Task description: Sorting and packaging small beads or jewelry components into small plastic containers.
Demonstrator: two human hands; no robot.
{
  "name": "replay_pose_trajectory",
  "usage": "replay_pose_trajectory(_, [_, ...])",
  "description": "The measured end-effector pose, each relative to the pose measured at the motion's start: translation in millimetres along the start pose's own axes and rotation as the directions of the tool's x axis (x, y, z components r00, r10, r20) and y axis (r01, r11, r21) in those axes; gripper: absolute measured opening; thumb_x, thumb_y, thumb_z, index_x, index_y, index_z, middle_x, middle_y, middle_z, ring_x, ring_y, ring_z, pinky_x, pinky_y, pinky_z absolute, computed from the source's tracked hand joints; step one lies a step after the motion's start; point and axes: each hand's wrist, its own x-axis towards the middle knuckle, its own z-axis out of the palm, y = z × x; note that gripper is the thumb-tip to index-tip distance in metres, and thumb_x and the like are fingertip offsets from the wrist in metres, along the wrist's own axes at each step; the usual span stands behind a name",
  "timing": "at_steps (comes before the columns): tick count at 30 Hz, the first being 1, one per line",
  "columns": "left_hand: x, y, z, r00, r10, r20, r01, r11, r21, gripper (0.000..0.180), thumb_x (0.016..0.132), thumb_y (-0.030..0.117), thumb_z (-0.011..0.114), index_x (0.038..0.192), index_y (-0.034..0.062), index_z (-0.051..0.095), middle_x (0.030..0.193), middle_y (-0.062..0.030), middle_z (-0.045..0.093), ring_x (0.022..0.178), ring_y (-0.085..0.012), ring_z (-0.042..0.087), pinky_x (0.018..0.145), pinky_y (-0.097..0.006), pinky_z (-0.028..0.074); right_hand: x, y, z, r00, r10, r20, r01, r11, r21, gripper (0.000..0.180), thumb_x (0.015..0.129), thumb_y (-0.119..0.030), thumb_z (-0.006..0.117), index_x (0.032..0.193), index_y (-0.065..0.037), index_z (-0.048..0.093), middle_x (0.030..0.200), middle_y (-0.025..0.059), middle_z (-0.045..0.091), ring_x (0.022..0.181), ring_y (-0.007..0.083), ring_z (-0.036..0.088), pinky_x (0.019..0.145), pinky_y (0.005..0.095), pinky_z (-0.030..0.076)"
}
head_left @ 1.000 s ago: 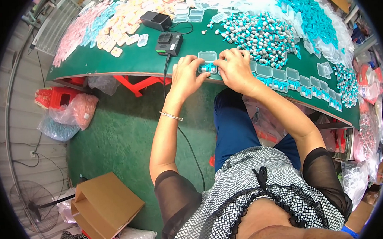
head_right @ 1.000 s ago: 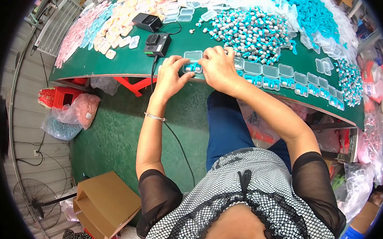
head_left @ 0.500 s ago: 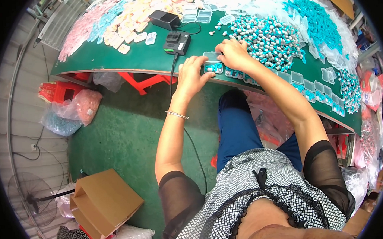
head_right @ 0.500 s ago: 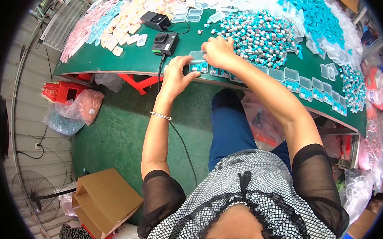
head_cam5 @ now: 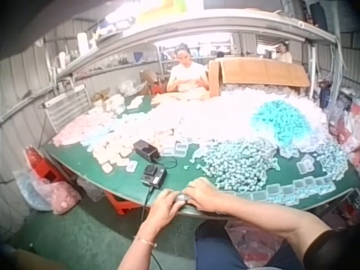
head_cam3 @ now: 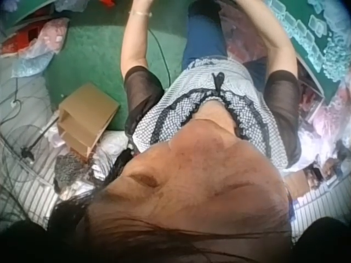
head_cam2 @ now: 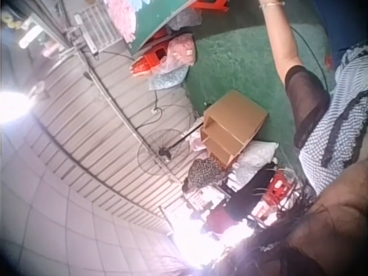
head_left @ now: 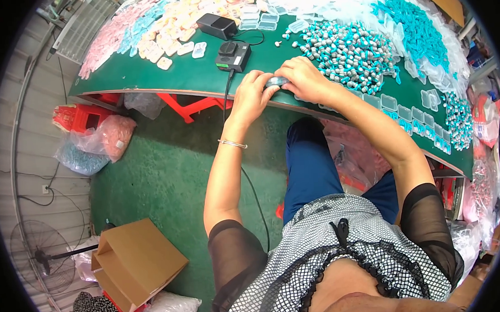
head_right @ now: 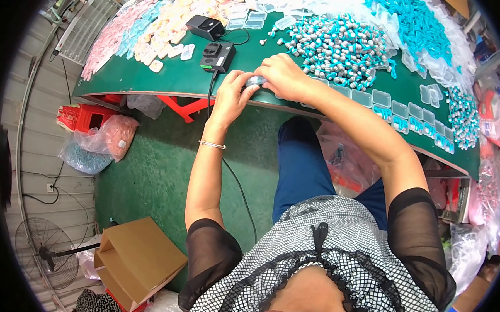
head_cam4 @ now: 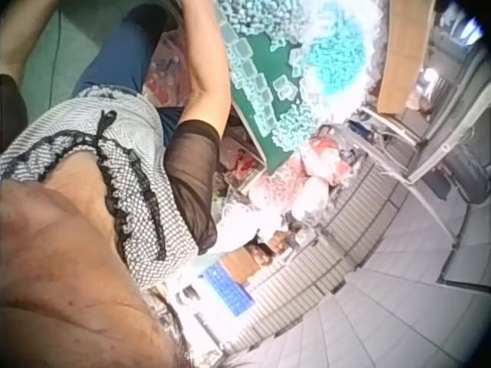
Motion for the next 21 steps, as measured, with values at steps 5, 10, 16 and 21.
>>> replay_pose_trajectory(5, [2,-4,-1,0.999,0.018,0.036,-0.015,0.998,-0.062,0.024,0.079,0.021,0.074,0.094,0.0034,0.066,0.088,-0.0102,0.061,0.084,-0.0312,0.06,0.073,-0.041,0.049,-4,2,5,0.999,-0.007,-0.035,0.008,0.999,0.042,0.024,0.073,-0.011,0.074,0.096,-0.008,0.068,0.09,0.0093,0.063,0.094,0.0308,0.059,0.084,0.0427,0.044])
replay_pose_trajectory(10, [10,-1,10,0.989,0.146,-0.023,-0.137,0.967,0.216,0.027,0.078,0.021,0.073,0.1,0.0064,0.066,0.094,-0.0072,0.061,0.087,-0.0274,0.06,0.073,-0.038,0.047,3,20,-12,0.999,0.035,0.039,-0.037,0.999,0.041,0.026,0.077,-0.014,0.072,0.102,-0.012,0.069,0.101,0.0081,0.066,0.099,0.0293,0.062,0.08,0.0436,0.047])
replay_pose_trajectory(16, [12,13,5,0.985,0.163,-0.056,-0.13,0.914,0.385,0.042,0.073,0.026,0.077,0.109,0.009,0.065,0.103,-0.0099,0.06,0.097,-0.0277,0.057,0.079,-0.041,0.043,-21,26,-56,0.919,0.34,0.202,-0.298,0.931,-0.213,0.015,0.083,-0.021,0.065,0.095,-0.015,0.072,0.097,0.005,0.065,0.101,0.027,0.059,0.086,0.0483,0.041])
replay_pose_trajectory(21, [-5,42,11,0.992,0.105,0.071,-0.116,0.975,0.187,0.045,0.071,0.031,0.08,0.107,0.0074,0.066,0.101,-0.0086,0.06,0.096,-0.0274,0.058,0.077,-0.039,0.044,-43,19,-50,0.924,0.346,0.164,-0.266,0.888,-0.375,0.015,0.08,-0.023,0.068,0.092,-0.014,0.073,0.098,0.0058,0.062,0.104,0.0267,0.055,0.088,0.0495,0.036])
